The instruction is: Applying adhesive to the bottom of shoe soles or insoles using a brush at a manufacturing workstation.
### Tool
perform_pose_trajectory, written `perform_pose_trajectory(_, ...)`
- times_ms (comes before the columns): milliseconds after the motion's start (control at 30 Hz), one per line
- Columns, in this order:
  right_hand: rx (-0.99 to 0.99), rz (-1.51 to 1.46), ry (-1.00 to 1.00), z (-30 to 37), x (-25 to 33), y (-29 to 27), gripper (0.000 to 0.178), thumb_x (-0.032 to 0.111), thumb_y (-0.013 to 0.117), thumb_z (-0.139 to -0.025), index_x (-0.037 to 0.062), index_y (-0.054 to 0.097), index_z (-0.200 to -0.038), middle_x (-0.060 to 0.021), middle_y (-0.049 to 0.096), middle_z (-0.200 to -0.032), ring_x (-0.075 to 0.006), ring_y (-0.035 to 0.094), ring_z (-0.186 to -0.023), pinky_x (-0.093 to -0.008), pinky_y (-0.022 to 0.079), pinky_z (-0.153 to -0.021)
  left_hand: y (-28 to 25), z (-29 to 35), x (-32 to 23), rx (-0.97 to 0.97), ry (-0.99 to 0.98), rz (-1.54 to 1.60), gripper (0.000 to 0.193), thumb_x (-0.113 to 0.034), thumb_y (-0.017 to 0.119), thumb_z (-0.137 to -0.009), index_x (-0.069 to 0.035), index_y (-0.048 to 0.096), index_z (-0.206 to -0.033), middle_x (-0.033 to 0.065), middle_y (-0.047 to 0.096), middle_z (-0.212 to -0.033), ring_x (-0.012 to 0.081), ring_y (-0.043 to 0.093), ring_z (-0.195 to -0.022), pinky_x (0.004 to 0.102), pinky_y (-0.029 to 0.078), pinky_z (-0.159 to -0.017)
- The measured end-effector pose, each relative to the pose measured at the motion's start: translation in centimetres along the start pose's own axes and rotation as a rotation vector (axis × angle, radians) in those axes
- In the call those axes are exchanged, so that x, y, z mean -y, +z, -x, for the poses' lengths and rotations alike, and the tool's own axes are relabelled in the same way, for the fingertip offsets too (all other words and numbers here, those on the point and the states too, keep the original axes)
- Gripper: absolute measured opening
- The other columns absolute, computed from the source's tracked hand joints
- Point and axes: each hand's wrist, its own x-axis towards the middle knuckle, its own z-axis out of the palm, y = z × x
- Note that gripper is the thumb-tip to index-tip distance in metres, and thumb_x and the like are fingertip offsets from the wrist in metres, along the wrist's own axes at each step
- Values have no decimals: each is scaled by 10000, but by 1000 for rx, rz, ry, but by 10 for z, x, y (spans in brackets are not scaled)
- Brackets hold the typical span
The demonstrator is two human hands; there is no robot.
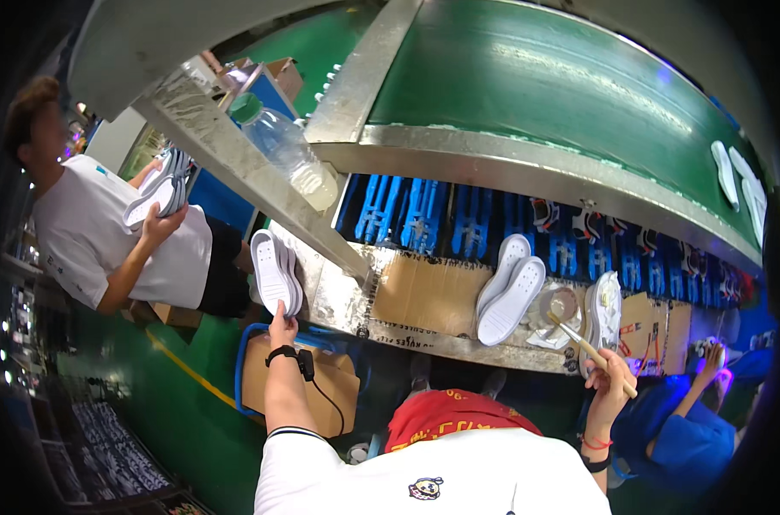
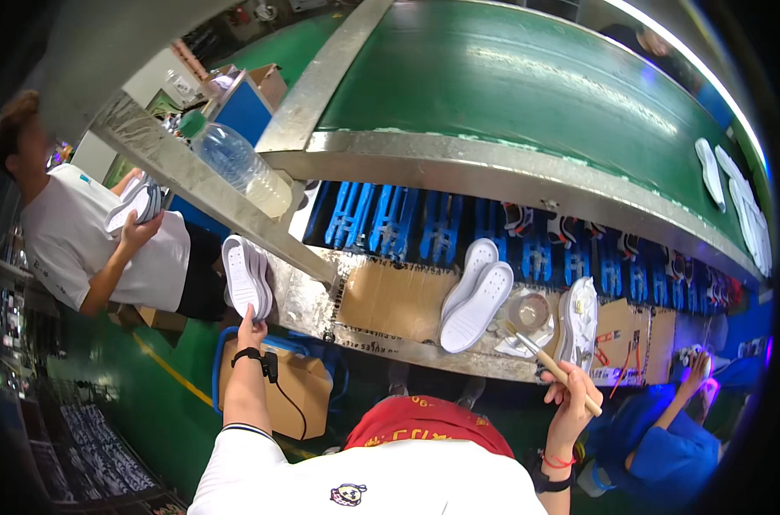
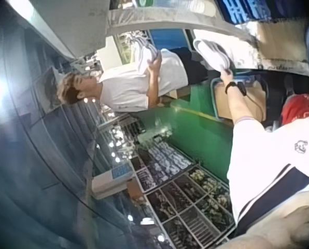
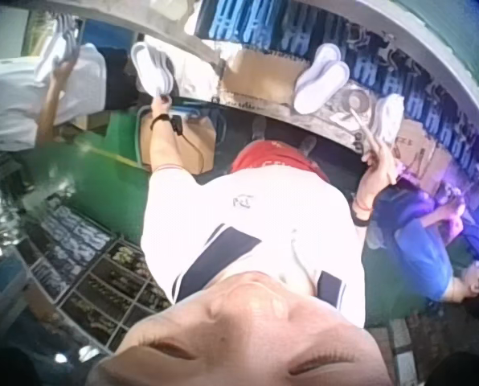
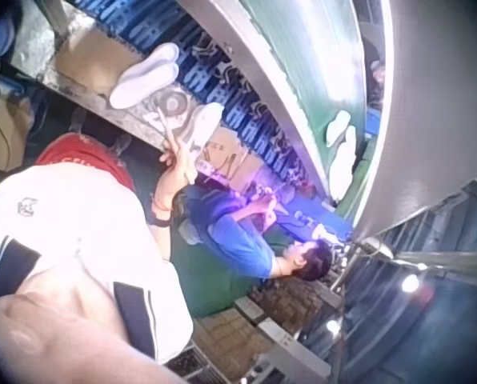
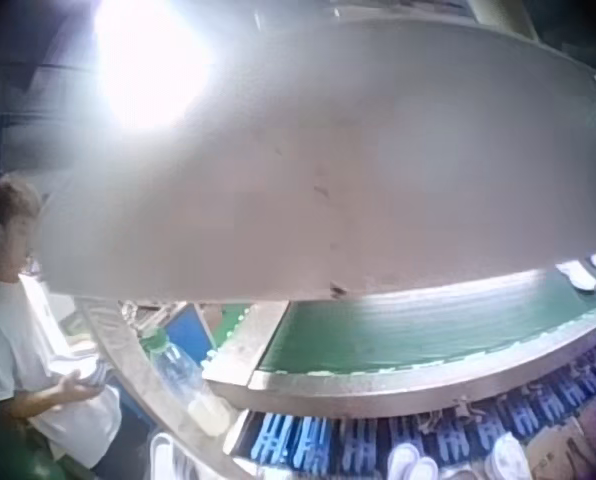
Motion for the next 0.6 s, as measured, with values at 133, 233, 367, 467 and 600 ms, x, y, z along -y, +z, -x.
perform_pose_trajectory(133,69,-16,54,-7,-6,6,289,159,479,-899,-83,634,-923,-160,662,-721,-89,478,-460,-188,329,-447,-12,10,19,197,-48,44,359,-237,741,-780,-44,542,-1007,55,542,-854,165,495,-777,272,476,-712)
perform_pose_trajectory(233,75,5,81,-12,-16,-4,297,151,465,-897,-91,635,-931,-166,666,-736,-92,486,-469,-192,338,-451,-27,74,61,380,-10,-32,493,-242,658,-850,3,446,-1222,112,558,-1109,235,541,-1003,316,488,-852)
perform_pose_trajectory(367,34,-37,94,-14,-27,-24,294,140,459,-892,-92,637,-926,-164,668,-732,-93,491,-470,-192,342,-449,-87,152,118,490,-42,-203,537,-206,612,-879,35,366,-1292,151,495,-1240,279,479,-1156,416,419,-986)
perform_pose_trajectory(467,16,-35,120,-16,-38,-40,289,133,461,-888,-92,639,-922,-160,671,-731,-93,495,-471,-193,343,-447,-70,203,157,515,-188,-203,523,-130,612,-871,41,358,-1295,156,458,-1284,289,449,-1190,467,362,-1035)
perform_pose_trajectory(600,61,-2,156,-18,-44,-52,288,142,475,-889,-85,646,-930,-150,677,-741,-87,499,-476,-189,343,-449,28,229,182,745,-234,-252,436,-100,571,-895,29,388,-1269,135,472,-1276,256,470,-1179,456,371,-1025)
